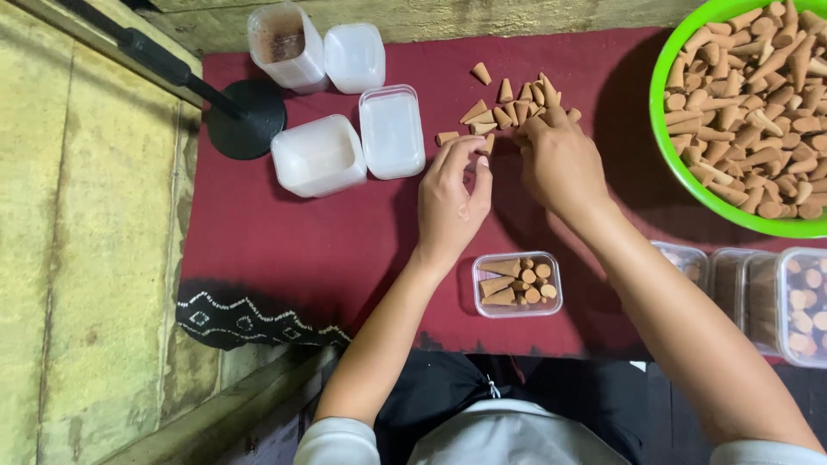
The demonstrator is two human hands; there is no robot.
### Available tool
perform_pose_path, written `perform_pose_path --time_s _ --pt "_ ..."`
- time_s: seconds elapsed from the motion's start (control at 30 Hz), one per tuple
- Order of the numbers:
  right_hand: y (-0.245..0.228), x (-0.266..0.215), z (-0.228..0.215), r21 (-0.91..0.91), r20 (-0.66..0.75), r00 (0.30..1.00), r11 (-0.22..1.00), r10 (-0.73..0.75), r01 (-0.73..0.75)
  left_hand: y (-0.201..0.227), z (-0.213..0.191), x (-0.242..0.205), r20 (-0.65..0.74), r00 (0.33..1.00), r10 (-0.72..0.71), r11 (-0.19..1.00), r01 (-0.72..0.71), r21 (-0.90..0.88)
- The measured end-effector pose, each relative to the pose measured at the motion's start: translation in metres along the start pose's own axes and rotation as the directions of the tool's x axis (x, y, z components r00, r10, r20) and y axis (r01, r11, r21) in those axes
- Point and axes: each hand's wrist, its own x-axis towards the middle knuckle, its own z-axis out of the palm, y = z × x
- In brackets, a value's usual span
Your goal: The person sorts small brown cone-shaped items from a green bowl into small clear plastic containers on a red tablecloth. They handle the cones by hand, placing them into containers and closing the lids.
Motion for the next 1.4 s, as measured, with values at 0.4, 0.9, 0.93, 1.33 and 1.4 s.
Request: perform_pose_path --time_s 0.4,0.9,0.93,1.33,1.4 --pt "-0.041 -0.116 -0.044 0.173 0.031 0.991 0.977 -0.131 0.123 0.023 -0.046 -0.063 -0.093 0.992 -0.087 0.996 0.083 -0.038" --pt "-0.055 -0.142 0.004 -0.079 0.087 0.974 0.974 -0.207 0.214 0.023 -0.052 -0.098 -0.091 0.985 -0.147 0.988 0.142 -0.060" --pt "-0.056 -0.142 0.005 -0.079 0.088 0.974 0.973 -0.208 0.215 0.024 -0.053 -0.098 -0.092 0.985 -0.148 0.988 0.143 -0.061" --pt "-0.071 -0.143 -0.004 -0.090 0.057 0.970 0.967 -0.236 0.240 0.021 -0.056 -0.098 -0.094 0.983 -0.156 0.987 0.150 -0.064" --pt "-0.072 -0.145 -0.003 -0.076 0.045 0.971 0.968 -0.237 0.239 0.023 -0.056 -0.098 -0.093 0.983 -0.160 0.986 0.153 -0.071"
